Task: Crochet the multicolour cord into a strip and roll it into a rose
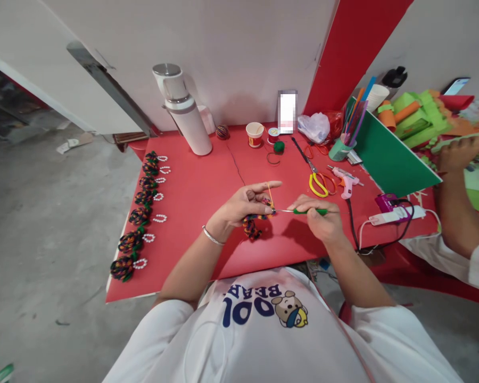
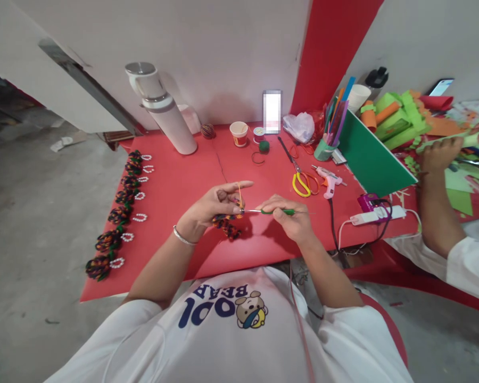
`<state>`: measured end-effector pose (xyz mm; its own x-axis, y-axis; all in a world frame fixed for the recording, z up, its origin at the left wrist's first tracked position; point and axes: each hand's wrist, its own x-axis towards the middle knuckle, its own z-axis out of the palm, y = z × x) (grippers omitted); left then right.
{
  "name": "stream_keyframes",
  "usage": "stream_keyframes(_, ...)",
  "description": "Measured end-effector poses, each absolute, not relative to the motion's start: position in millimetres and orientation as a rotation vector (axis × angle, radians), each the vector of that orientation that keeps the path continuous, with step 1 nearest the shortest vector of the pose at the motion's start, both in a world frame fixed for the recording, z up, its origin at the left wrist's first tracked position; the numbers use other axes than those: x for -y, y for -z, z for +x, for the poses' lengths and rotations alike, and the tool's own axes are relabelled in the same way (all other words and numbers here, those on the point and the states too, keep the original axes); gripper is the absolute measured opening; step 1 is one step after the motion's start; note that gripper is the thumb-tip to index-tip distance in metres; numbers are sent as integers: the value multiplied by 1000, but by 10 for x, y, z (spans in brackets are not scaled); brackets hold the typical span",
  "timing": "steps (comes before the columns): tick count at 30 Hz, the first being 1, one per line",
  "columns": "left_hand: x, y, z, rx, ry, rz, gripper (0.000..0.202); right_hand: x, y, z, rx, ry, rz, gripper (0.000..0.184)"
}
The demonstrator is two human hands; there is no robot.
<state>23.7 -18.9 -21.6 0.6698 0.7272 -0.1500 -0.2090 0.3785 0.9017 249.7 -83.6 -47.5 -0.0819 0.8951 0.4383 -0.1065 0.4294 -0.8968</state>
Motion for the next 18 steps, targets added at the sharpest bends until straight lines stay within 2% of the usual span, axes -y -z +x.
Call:
stream_keyframes(3, 230, 282, 338, -637, -775, 1072, 82, 839, 648, 2306, 1209, -1033, -808, 25)
stream_keyframes(8, 275, 327, 368, -628, -890, 1130, 80, 882, 777, 2126, 1191, -849, -906, 23)
stream_keyframes(13, 279, 314, 317, -712, -1025, 1144, 68, 850, 765, 2125, 1140, -958, -935, 20)
stream_keyframes(18, 312, 242, 337, -791, -1057, 1210, 79, 787, 720, 2080, 1011, -1065, -946, 22)
